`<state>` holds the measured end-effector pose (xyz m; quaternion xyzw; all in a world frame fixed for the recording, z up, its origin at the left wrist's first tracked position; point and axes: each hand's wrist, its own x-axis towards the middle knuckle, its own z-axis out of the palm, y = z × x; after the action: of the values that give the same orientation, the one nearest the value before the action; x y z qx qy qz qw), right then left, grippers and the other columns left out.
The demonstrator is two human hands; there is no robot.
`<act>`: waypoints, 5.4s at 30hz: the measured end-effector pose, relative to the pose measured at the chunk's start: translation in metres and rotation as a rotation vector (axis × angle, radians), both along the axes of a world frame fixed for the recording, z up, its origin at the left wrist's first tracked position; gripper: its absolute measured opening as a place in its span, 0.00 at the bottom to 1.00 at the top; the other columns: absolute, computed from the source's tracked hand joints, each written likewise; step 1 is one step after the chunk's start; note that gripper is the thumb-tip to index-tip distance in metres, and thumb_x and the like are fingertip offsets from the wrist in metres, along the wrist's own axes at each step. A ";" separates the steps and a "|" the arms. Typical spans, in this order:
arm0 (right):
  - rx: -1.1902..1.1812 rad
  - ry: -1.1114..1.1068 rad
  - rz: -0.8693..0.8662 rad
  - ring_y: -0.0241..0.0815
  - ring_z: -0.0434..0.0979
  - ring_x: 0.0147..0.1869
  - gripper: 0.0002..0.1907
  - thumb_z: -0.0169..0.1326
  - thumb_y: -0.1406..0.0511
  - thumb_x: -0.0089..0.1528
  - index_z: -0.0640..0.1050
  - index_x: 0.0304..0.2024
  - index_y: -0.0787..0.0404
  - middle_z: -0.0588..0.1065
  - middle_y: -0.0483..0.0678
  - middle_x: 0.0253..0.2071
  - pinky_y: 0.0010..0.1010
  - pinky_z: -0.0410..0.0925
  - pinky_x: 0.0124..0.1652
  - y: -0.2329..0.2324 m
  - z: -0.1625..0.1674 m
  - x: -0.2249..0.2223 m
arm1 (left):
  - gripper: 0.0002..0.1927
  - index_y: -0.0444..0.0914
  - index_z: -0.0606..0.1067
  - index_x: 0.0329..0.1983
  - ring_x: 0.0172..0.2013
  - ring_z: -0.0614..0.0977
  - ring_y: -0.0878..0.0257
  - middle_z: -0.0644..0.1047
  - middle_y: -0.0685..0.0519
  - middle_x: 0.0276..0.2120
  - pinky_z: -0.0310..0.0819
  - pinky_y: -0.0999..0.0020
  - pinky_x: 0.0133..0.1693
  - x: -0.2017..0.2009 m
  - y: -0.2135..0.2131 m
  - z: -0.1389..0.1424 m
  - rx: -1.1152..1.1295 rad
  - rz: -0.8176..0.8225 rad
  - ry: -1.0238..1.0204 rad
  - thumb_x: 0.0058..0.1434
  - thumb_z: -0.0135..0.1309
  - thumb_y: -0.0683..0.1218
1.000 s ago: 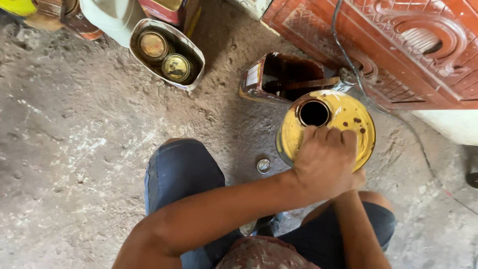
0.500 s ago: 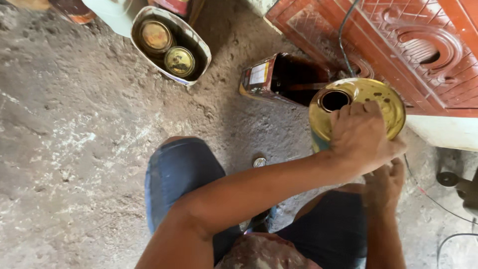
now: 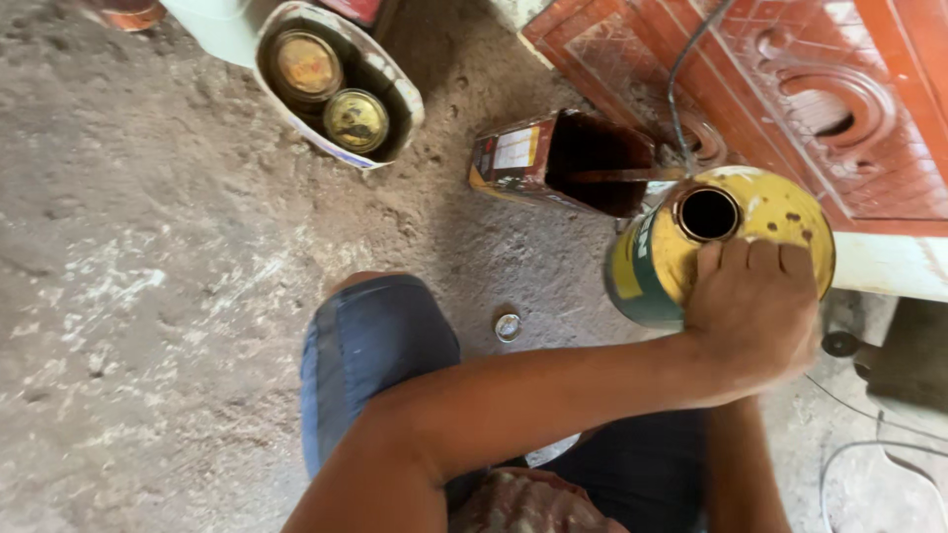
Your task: The person sits on the workshop floor, opens a can of wood stain, and pours the liquid into a rectangular container. They stir the contents with a stick, then pour the stain from the container into small jars and arrange the jars and lids on the floor.
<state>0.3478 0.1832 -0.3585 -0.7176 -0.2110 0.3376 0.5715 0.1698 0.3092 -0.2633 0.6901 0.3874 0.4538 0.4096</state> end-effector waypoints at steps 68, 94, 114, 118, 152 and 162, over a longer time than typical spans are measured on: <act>-0.223 -0.359 -0.097 0.35 0.74 0.38 0.18 0.61 0.69 0.69 0.77 0.56 0.77 0.76 0.49 0.41 0.21 0.67 0.37 0.001 0.071 -0.004 | 0.32 0.28 0.74 0.46 0.48 0.79 0.41 0.79 0.34 0.40 0.67 0.43 0.52 0.011 0.060 -0.043 -0.429 -0.099 -0.052 0.49 0.57 0.58; -0.309 -0.504 -0.044 0.44 0.81 0.42 0.20 0.62 0.68 0.70 0.75 0.56 0.82 0.78 0.59 0.45 0.28 0.75 0.42 0.023 0.105 -0.007 | 0.35 0.26 0.73 0.44 0.42 0.82 0.42 0.79 0.32 0.38 0.72 0.43 0.51 0.030 0.065 -0.056 -0.409 -0.001 -0.162 0.45 0.60 0.61; -0.556 -0.718 -0.114 0.39 0.80 0.38 0.22 0.63 0.63 0.65 0.77 0.55 0.73 0.78 0.56 0.43 0.31 0.70 0.29 0.048 0.123 -0.035 | 0.38 0.24 0.72 0.47 0.31 0.83 0.48 0.79 0.35 0.34 0.77 0.49 0.42 0.033 0.065 -0.067 -0.402 0.025 -0.191 0.52 0.57 0.64; -0.538 -0.667 -0.071 0.44 0.79 0.39 0.22 0.61 0.62 0.68 0.76 0.57 0.73 0.78 0.58 0.44 0.35 0.67 0.26 0.052 0.127 -0.040 | 0.38 0.24 0.72 0.47 0.32 0.83 0.49 0.79 0.37 0.33 0.76 0.50 0.42 0.032 0.067 -0.066 -0.412 -0.005 -0.175 0.51 0.58 0.63; -0.554 -0.575 0.009 0.48 0.77 0.51 0.25 0.62 0.60 0.71 0.73 0.63 0.71 0.75 0.57 0.50 0.53 0.75 0.33 0.038 0.133 0.019 | 0.37 0.27 0.74 0.46 0.43 0.82 0.42 0.80 0.35 0.40 0.73 0.44 0.53 0.030 0.064 -0.055 -0.448 0.072 -0.167 0.52 0.57 0.66; -0.417 -0.636 0.168 0.48 0.80 0.53 0.24 0.63 0.64 0.72 0.70 0.62 0.74 0.78 0.58 0.52 0.40 0.73 0.57 0.007 0.118 0.101 | 0.35 0.26 0.74 0.44 0.37 0.83 0.45 0.80 0.35 0.35 0.76 0.47 0.46 0.032 0.066 -0.058 -0.456 -0.008 -0.225 0.53 0.56 0.64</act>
<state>0.4490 0.1898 -0.2402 -0.8673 -0.3625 0.1797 0.2899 0.2013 0.3750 -0.3211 0.5266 0.4290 0.4271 0.5968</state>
